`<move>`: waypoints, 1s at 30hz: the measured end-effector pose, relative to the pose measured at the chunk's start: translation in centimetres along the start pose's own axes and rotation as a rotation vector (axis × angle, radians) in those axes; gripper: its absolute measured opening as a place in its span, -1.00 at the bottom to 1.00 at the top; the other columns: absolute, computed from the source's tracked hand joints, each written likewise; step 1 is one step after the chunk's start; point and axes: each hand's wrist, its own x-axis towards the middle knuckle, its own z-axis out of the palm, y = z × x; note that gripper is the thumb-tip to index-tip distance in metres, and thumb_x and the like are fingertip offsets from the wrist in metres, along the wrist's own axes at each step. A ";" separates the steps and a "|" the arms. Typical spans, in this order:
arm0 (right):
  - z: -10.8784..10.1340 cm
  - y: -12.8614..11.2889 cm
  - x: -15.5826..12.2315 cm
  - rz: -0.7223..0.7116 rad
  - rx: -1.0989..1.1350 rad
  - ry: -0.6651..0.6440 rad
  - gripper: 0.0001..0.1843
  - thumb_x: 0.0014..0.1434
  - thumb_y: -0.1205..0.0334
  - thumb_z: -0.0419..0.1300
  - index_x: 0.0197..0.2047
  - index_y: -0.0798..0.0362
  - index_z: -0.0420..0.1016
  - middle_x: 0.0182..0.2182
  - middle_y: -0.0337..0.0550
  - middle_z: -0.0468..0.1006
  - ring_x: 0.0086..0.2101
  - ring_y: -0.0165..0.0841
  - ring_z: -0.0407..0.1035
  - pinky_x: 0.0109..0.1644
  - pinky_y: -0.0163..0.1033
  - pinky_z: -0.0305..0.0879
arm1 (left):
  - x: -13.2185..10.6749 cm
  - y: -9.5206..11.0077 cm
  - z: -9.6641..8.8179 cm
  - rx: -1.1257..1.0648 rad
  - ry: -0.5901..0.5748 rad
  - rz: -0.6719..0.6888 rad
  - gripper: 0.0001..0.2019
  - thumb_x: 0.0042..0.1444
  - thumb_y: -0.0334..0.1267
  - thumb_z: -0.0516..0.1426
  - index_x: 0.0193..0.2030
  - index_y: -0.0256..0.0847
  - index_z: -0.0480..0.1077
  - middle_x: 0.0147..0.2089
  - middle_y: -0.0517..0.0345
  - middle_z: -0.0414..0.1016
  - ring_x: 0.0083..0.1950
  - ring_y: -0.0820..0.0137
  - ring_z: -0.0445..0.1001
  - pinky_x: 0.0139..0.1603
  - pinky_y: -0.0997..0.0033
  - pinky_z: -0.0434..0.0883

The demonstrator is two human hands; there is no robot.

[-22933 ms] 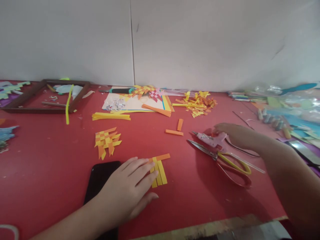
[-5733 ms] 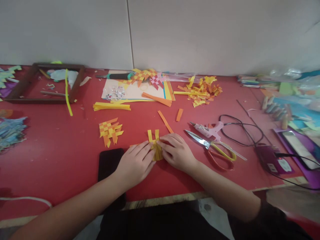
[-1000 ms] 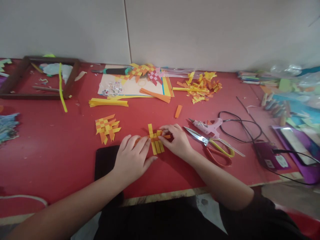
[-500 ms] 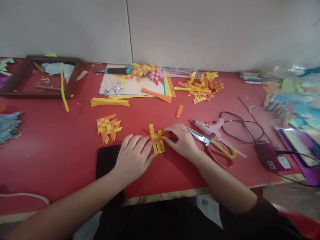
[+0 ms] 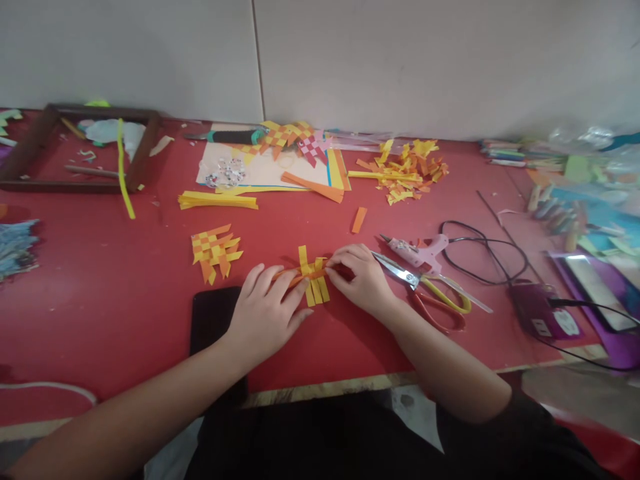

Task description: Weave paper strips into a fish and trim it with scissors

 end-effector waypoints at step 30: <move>0.1 0.0 0.0 0.019 -0.004 -0.012 -0.98 0.16 0.29 0.25 -0.32 -0.01 0.51 -0.28 -0.12 0.54 -0.23 -0.23 0.41 -0.09 -0.07 0.29 | 0.0 0.0 0.2 -0.034 -0.033 0.012 -0.52 0.28 -0.05 0.08 0.17 -0.38 0.42 0.14 -0.09 0.51 0.13 0.00 0.34 0.24 -0.08 0.15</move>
